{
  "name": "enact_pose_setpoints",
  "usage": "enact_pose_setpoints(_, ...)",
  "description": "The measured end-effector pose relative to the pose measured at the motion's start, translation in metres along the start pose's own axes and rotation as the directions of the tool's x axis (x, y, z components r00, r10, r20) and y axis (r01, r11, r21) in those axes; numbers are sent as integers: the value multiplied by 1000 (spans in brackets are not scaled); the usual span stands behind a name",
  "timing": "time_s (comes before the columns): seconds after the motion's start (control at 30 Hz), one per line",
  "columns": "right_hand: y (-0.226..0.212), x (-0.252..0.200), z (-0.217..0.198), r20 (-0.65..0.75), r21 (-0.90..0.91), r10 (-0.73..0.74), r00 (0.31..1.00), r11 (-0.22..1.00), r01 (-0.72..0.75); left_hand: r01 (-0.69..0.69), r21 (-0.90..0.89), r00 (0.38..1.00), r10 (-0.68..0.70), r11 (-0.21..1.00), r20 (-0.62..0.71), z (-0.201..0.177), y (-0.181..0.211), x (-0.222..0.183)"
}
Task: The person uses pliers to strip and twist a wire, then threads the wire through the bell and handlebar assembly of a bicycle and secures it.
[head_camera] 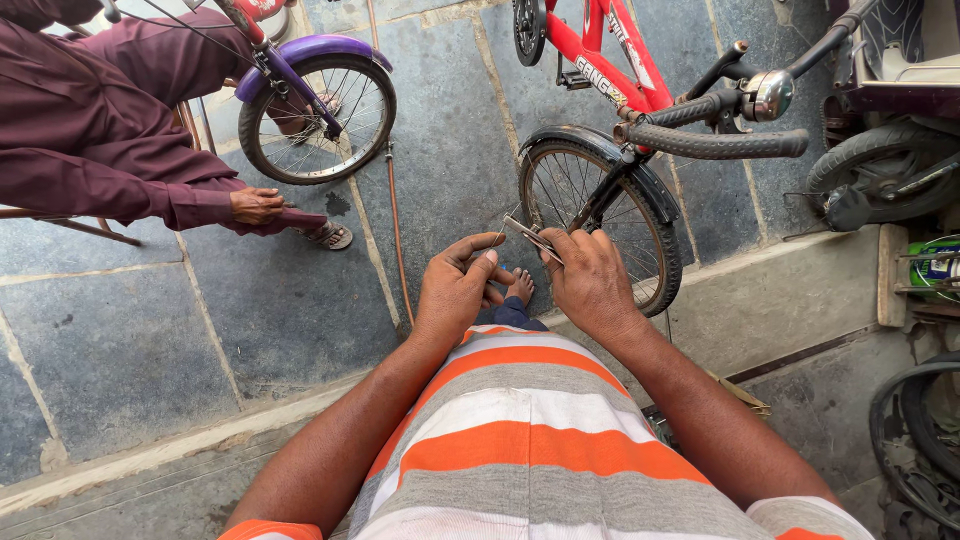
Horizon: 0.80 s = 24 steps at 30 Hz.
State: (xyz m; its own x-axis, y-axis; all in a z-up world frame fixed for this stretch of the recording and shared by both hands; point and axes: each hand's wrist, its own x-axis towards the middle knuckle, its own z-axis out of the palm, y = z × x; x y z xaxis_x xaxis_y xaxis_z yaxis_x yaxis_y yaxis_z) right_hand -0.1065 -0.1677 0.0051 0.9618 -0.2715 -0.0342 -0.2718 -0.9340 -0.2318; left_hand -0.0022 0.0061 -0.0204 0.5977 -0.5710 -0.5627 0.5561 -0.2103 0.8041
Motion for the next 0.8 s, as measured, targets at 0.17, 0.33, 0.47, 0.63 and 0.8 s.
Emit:
enact_pose_setpoints(0.17, 2, -1, -2, -1, -76, -20, 1000, 997, 20, -123, -34, 992, 124, 992, 7, 0, -2, 4)
enact_pose_setpoints(0.33, 3, -4, 0, 9, -89, -40, 999, 995, 41, -143, -29, 990, 143, 989, 2, -2, 9, 4)
enact_pose_setpoints(0.47, 6, -6, 2, -102, -59, -105, 989, 993, 99, -121, -114, 991, 126, 986, 38, -2, 11, 0)
enact_pose_setpoints(0.63, 10, -6, 1, -146, -5, -150, 978, 989, 151, -62, -208, 994, 78, 976, 70, 1, 13, -4)
enact_pose_setpoints(0.8, 11, -5, -3, -210, -7, -177, 961, 984, 180, -36, -276, 990, 71, 960, 120, 3, 14, -7)
